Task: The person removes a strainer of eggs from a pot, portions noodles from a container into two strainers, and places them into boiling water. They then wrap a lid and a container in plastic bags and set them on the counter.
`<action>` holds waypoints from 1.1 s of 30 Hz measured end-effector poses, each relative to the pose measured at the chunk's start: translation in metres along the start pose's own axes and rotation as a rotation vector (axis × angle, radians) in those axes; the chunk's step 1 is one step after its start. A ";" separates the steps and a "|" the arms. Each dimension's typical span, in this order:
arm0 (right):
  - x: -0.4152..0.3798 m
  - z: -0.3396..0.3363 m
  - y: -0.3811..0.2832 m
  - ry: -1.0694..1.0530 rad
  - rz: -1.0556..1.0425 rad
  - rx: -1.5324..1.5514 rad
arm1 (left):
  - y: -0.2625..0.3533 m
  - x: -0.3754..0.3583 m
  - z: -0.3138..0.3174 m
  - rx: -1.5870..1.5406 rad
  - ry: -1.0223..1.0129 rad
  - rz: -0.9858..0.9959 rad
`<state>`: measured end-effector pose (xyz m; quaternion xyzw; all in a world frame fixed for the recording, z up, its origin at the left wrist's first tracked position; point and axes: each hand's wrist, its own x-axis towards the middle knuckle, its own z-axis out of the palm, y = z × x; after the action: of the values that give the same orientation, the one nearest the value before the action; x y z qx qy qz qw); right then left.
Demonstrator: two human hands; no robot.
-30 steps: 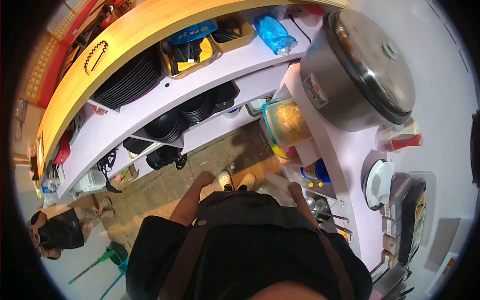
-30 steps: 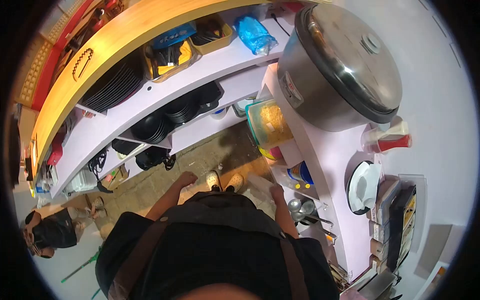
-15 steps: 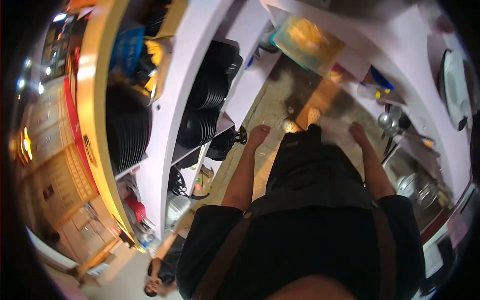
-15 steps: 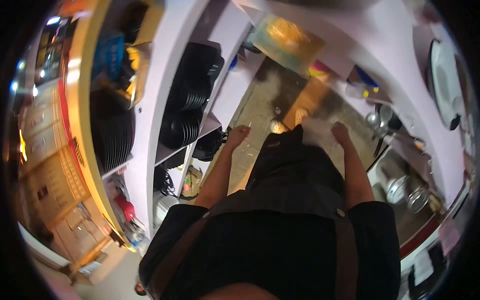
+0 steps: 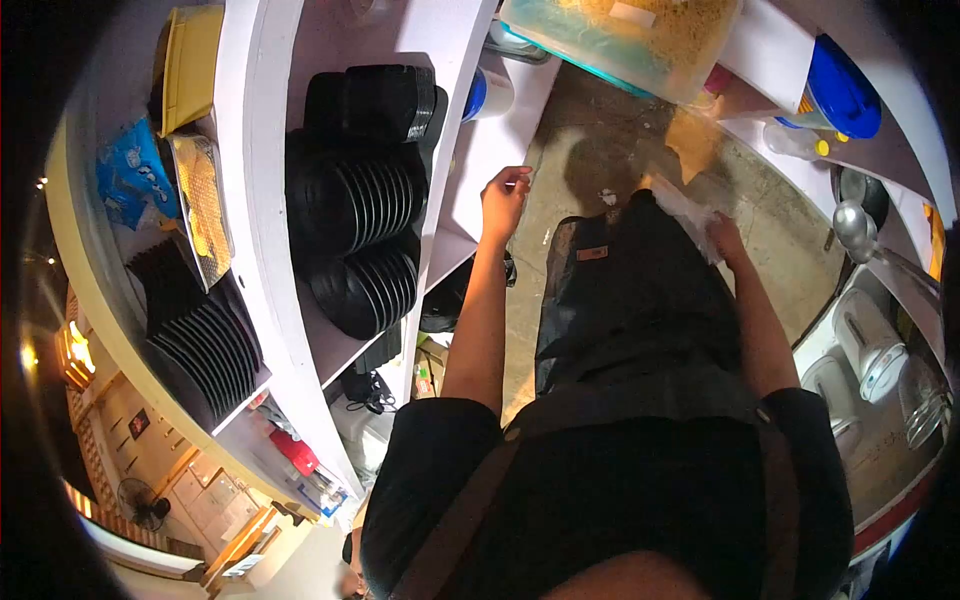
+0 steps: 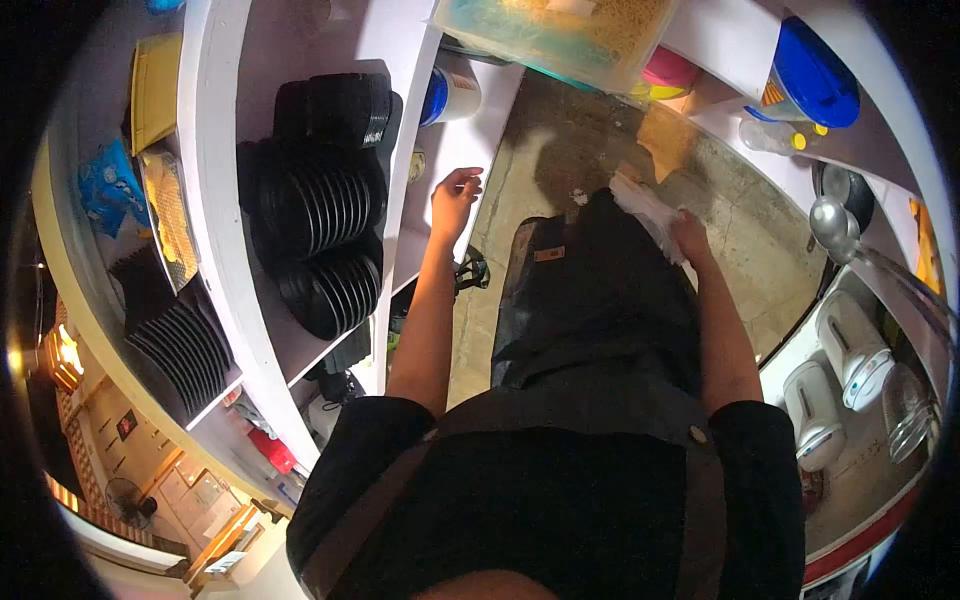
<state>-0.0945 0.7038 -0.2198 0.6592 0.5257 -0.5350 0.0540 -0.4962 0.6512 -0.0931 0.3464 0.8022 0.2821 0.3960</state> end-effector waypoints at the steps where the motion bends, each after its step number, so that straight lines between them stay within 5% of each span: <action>1: -0.003 0.000 0.000 0.020 0.048 -0.021 | 0.005 0.006 -0.005 -0.052 0.036 0.065; 8: -0.035 -0.036 0.000 0.009 -0.012 -0.168 | 0.119 0.039 -0.072 -0.283 0.264 0.232; 11: -0.063 -0.063 -0.007 -0.040 0.042 -0.258 | 0.119 0.010 -0.066 0.007 0.171 0.253; 16: -0.116 -0.097 -0.026 0.011 -0.098 -0.327 | 0.059 -0.109 -0.007 0.410 -0.262 0.235; 18: -0.113 -0.100 -0.019 0.125 -0.218 -0.410 | 0.073 -0.166 -0.003 0.496 -0.593 -0.001; 19: -0.130 -0.117 -0.050 -0.018 -0.298 -0.495 | 0.062 -0.194 0.002 0.472 -0.592 -0.005; 21: -0.124 -0.117 -0.064 0.039 -0.307 -0.491 | 0.039 -0.219 0.007 0.508 -0.775 0.068; 25: -0.109 -0.130 -0.100 -0.029 -0.351 -0.550 | 0.000 -0.222 -0.005 0.182 -0.527 -0.188; 27: -0.108 -0.135 -0.135 -0.093 -0.320 -0.804 | -0.059 -0.206 -0.008 -0.040 -0.331 -0.053; 28: -0.119 -0.142 -0.132 -0.152 -0.282 -0.944 | -0.061 -0.199 -0.019 -0.306 -0.292 -0.406; 31: -0.111 -0.147 -0.122 0.056 -0.555 -0.683 | -0.015 -0.198 -0.053 -0.114 0.048 -0.315; 33: -0.106 -0.153 -0.120 -0.029 -0.514 -0.779 | -0.009 -0.199 -0.059 -0.387 0.098 -0.292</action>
<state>-0.0724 0.7861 -0.0158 0.4305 0.8329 -0.3030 0.1705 -0.4593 0.4800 0.0186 0.1306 0.7932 0.3867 0.4519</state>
